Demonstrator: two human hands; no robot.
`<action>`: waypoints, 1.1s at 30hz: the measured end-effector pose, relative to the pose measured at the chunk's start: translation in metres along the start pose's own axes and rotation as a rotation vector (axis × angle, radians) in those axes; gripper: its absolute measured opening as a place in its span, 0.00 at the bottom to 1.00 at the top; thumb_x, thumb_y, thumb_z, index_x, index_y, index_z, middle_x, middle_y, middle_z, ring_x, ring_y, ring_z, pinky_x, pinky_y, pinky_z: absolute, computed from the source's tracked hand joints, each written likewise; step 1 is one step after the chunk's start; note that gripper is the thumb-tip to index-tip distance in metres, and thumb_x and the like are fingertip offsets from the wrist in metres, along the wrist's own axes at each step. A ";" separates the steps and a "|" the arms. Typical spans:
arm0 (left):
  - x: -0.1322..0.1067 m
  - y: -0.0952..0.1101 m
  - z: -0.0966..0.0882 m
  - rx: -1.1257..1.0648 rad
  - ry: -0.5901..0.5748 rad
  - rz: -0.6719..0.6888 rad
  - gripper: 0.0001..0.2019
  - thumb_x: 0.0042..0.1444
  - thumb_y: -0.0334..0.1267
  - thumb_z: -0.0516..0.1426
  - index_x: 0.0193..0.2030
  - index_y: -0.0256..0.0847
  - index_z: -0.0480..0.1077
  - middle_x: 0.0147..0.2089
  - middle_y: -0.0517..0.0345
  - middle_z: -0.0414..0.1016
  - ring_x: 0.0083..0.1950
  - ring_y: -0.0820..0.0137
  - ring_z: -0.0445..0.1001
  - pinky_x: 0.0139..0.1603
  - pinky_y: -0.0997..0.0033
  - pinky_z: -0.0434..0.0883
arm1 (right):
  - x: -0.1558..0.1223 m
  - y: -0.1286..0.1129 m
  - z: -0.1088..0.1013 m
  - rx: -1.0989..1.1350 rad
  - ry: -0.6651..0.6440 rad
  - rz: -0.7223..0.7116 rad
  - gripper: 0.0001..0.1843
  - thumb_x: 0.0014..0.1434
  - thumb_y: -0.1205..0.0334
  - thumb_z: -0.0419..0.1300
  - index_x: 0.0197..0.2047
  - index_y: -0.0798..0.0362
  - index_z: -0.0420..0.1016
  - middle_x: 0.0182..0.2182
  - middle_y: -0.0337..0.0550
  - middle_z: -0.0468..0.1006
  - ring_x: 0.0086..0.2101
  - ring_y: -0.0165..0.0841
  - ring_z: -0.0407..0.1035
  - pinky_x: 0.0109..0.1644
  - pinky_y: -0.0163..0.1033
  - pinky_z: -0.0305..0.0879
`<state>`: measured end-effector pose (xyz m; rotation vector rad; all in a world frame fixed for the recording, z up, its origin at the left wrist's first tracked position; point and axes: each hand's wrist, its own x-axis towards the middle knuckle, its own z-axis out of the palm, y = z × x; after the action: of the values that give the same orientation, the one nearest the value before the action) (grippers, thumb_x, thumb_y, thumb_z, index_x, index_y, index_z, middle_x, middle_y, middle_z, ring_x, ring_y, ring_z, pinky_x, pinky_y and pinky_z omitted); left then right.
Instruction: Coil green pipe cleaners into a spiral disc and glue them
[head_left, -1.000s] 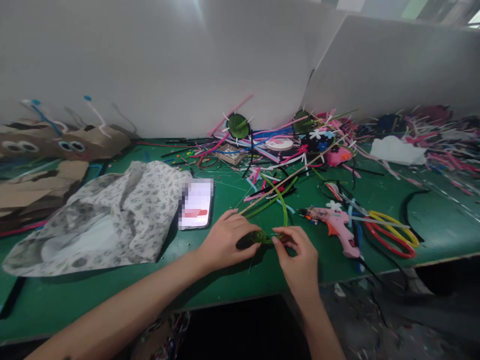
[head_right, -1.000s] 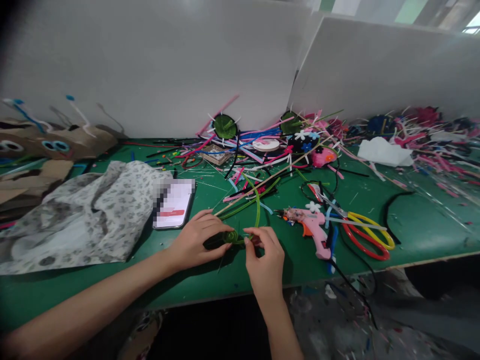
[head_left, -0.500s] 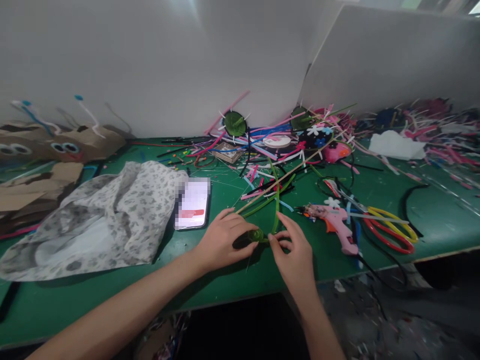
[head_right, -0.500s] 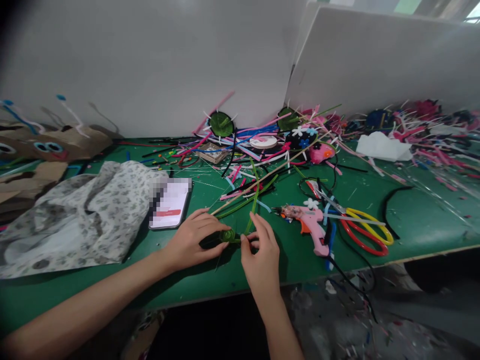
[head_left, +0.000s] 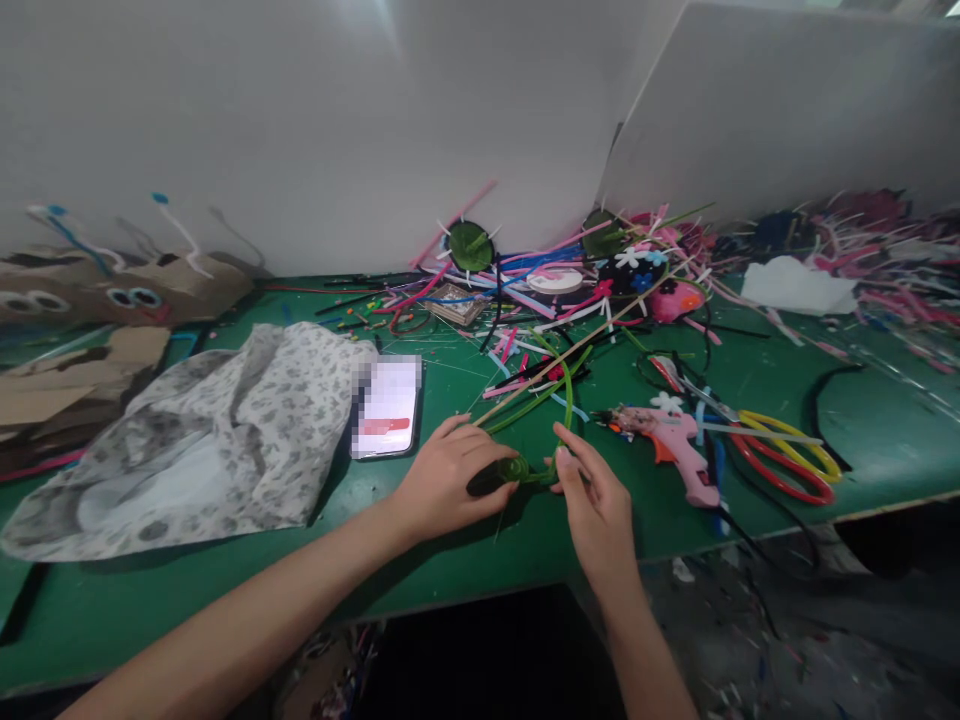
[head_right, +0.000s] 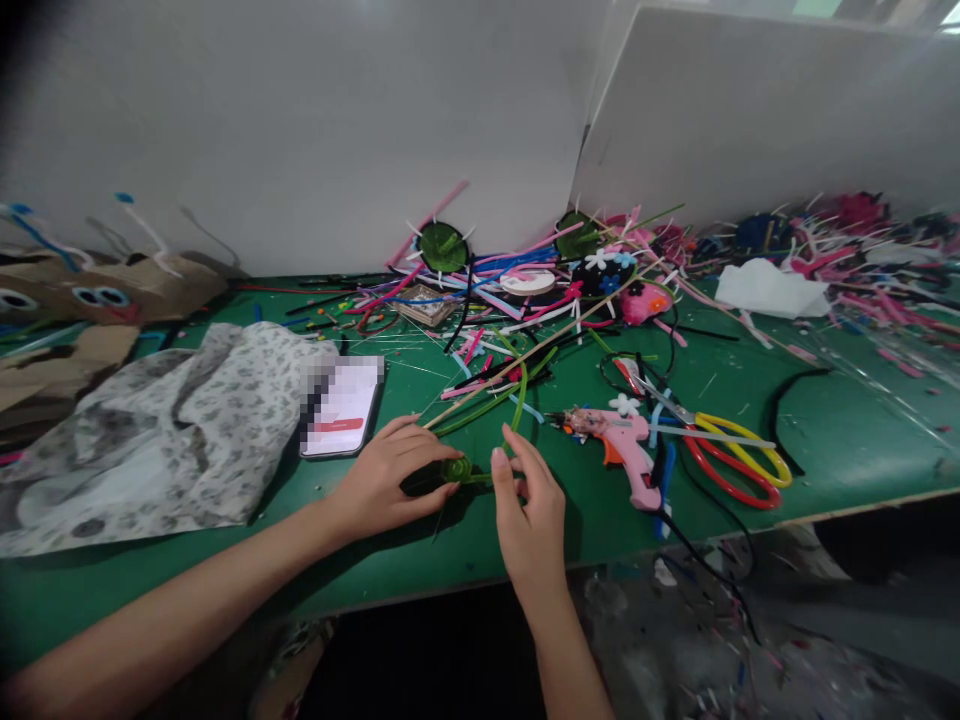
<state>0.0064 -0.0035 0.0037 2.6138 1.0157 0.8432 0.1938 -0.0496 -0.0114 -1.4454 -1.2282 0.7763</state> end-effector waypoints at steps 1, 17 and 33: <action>0.000 0.000 0.000 0.002 0.000 0.000 0.12 0.57 0.42 0.58 0.46 0.43 0.73 0.40 0.57 0.79 0.43 0.68 0.76 0.60 0.56 0.59 | -0.001 0.000 0.000 0.028 0.005 0.005 0.24 0.62 0.48 0.54 0.56 0.50 0.72 0.49 0.50 0.77 0.39 0.37 0.74 0.33 0.36 0.71; 0.000 -0.002 0.002 0.002 -0.002 0.005 0.12 0.57 0.43 0.58 0.46 0.44 0.73 0.40 0.58 0.79 0.43 0.68 0.76 0.60 0.56 0.58 | -0.006 0.007 -0.003 0.186 0.057 -0.136 0.15 0.59 0.62 0.61 0.50 0.46 0.75 0.39 0.42 0.68 0.32 0.30 0.73 0.30 0.34 0.74; 0.001 -0.001 0.001 0.003 0.009 0.005 0.12 0.57 0.43 0.58 0.46 0.44 0.72 0.39 0.58 0.79 0.42 0.68 0.76 0.61 0.57 0.58 | 0.000 0.009 0.002 -0.035 0.079 -0.032 0.13 0.58 0.54 0.60 0.46 0.47 0.75 0.43 0.44 0.77 0.37 0.33 0.72 0.35 0.35 0.72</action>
<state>0.0075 -0.0017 0.0026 2.6188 1.0134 0.8560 0.1948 -0.0485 -0.0209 -1.4675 -1.2069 0.6729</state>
